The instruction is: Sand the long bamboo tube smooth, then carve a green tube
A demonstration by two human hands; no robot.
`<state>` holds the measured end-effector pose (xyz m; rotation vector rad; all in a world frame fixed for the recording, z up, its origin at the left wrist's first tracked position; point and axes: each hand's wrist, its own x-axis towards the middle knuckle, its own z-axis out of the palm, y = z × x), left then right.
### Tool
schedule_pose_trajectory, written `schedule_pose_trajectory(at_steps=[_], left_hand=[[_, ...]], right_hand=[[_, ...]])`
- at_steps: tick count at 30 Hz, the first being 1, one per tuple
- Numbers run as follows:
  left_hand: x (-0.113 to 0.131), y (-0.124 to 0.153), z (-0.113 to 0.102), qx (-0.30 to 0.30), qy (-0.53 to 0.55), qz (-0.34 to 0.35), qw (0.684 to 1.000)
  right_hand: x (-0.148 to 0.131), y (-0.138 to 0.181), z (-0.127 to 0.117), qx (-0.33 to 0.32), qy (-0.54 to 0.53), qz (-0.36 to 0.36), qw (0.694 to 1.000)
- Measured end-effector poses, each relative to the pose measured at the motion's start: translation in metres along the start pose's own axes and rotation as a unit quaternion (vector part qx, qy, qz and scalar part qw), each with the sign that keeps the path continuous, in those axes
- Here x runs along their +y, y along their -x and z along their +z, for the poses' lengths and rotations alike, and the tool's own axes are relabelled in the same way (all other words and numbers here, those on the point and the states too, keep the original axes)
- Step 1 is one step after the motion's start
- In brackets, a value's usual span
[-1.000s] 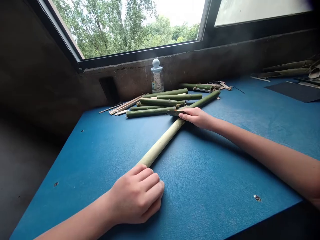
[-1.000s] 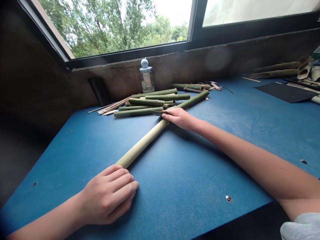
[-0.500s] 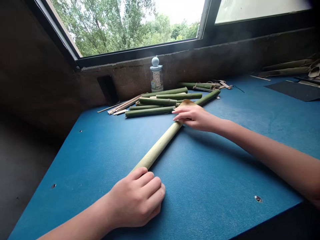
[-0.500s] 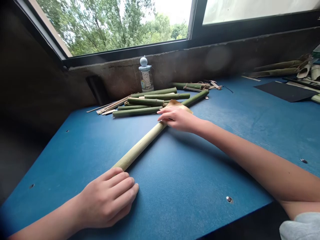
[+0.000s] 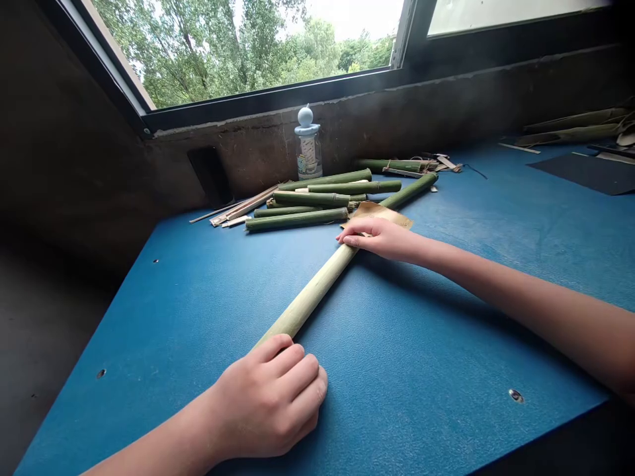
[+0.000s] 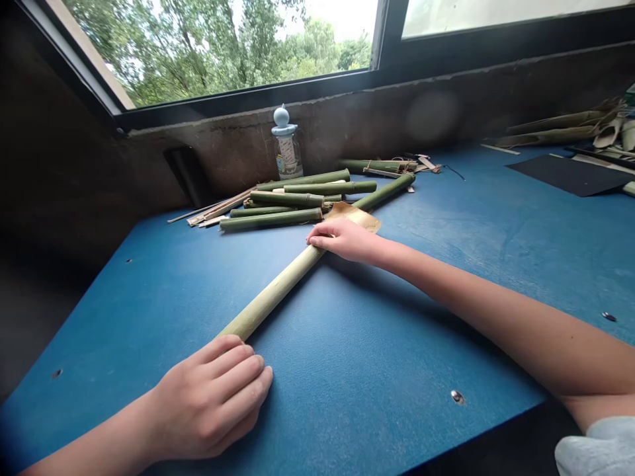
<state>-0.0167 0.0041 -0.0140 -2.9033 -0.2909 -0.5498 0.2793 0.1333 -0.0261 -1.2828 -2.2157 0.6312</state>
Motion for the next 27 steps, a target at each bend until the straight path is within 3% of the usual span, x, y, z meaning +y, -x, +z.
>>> schedule_pose_trajectory(at_steps=[3, 7, 11, 14, 17, 19, 24, 27], left_hand=[[0.0, -0.001, 0.0, -0.002, -0.001, 0.003, 1.0], [0.001, 0.0, -0.001, 0.007, 0.001, 0.013, 1.0], [0.001, 0.003, 0.0, 0.047, -0.017, -0.029, 0.998], [-0.003, 0.003, 0.003, 0.027, -0.08, -0.112, 0.99], [-0.005, 0.003, 0.005, -0.011, -0.148, -0.15, 0.978], [-0.003, 0.003, 0.005, -0.022, -0.182, -0.128, 0.975], [0.005, 0.005, -0.002, -0.049, -0.164, 0.032, 0.985], [0.004, 0.006, 0.0, -0.047, -0.136, 0.016, 0.989]], right_hand=[[-0.027, 0.019, 0.018, 0.005, 0.144, -0.101, 0.984], [-0.066, 0.04, 0.05, -0.016, 0.192, -0.256, 0.947], [-0.056, 0.028, 0.049, 0.003, 0.218, -0.324, 0.921], [-0.022, 0.011, 0.027, 0.016, 0.248, -0.305, 0.919], [0.004, 0.003, 0.003, 0.006, 0.299, -0.286, 0.91], [0.009, 0.005, -0.009, 0.022, 0.332, -0.258, 0.907], [-0.017, 0.017, -0.008, 0.172, 0.273, -0.118, 0.939], [-0.035, 0.022, 0.005, 0.104, 0.247, -0.13, 0.955]])
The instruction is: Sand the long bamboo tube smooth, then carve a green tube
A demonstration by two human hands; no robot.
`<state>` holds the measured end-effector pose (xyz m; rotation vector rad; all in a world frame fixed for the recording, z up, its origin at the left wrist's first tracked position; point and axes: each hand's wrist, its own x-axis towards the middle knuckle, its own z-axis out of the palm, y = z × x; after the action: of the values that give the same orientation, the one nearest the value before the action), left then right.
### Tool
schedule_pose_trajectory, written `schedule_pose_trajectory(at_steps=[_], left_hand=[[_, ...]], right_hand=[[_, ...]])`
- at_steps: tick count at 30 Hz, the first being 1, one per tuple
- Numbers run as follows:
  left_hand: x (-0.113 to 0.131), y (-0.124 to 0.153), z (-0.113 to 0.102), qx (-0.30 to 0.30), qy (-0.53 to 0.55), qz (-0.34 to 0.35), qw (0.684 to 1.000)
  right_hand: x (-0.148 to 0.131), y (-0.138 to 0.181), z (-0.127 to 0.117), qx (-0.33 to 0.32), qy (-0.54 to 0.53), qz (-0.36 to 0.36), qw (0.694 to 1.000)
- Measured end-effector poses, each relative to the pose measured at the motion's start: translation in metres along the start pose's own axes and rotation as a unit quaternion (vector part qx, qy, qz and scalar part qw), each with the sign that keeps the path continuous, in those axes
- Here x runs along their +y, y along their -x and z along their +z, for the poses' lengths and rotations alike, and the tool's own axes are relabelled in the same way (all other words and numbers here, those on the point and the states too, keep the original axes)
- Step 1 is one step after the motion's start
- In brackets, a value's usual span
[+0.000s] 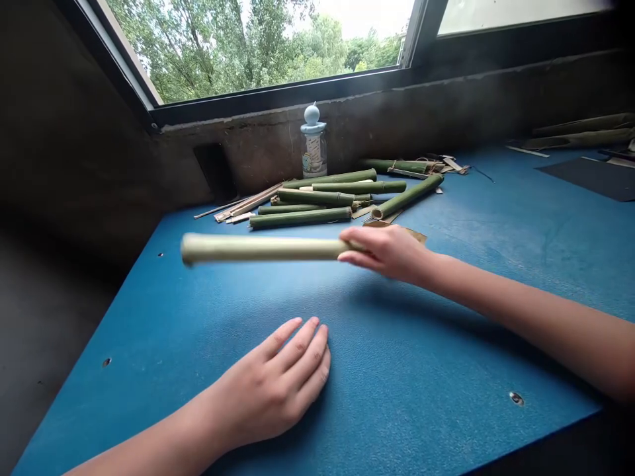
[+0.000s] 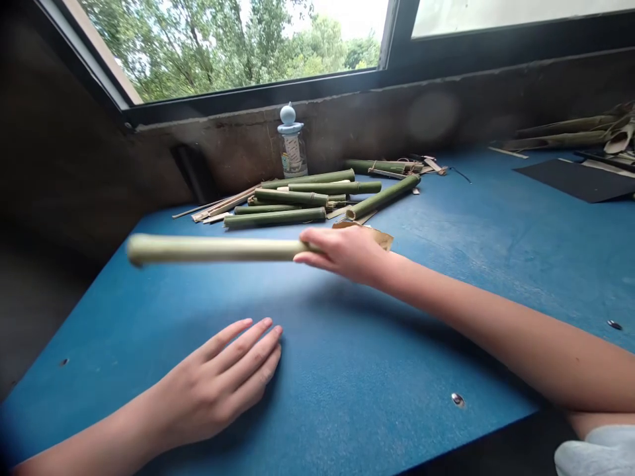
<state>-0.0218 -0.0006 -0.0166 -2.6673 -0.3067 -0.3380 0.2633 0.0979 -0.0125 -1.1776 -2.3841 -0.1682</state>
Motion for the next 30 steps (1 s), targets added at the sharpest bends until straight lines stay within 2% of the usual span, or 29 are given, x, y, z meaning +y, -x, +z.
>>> schedule_pose_trajectory(at_steps=[2, 6, 7, 11, 18, 23, 27, 30], left_hand=[[-0.001, 0.0, 0.003, 0.003, 0.011, -0.016, 1.0], [-0.001, 0.0, 0.006, -0.001, 0.011, -0.018, 1.0], [-0.001, 0.0, 0.006, 0.0, 0.011, -0.021, 1.0], [0.0, -0.001, 0.006, 0.008, 0.003, -0.05, 0.999], [-0.001, -0.003, 0.006, 0.003, 0.008, -0.06, 0.998], [-0.001, -0.001, 0.006, -0.002, 0.012, -0.059, 0.998], [0.0, -0.001, 0.005, -0.004, 0.005, -0.061, 0.998], [-0.004, -0.002, 0.005, 0.018, -0.003, -0.091, 0.996]], right_hand=[[-0.007, 0.0, 0.001, -0.038, -0.003, -0.025, 0.999], [-0.004, -0.001, -0.002, 0.009, -0.052, 0.028, 0.998], [-0.003, -0.002, -0.002, 0.003, -0.061, 0.032, 0.998], [-0.004, -0.001, 0.0, -0.07, -0.043, -0.003, 0.997], [-0.004, -0.001, -0.002, 0.042, -0.093, 0.067, 0.992], [0.001, -0.002, 0.006, -0.01, -0.019, 0.059, 0.998], [0.003, -0.003, 0.005, 0.029, -0.059, 0.102, 0.993], [0.006, -0.002, 0.002, 0.046, -0.085, 0.072, 0.993]])
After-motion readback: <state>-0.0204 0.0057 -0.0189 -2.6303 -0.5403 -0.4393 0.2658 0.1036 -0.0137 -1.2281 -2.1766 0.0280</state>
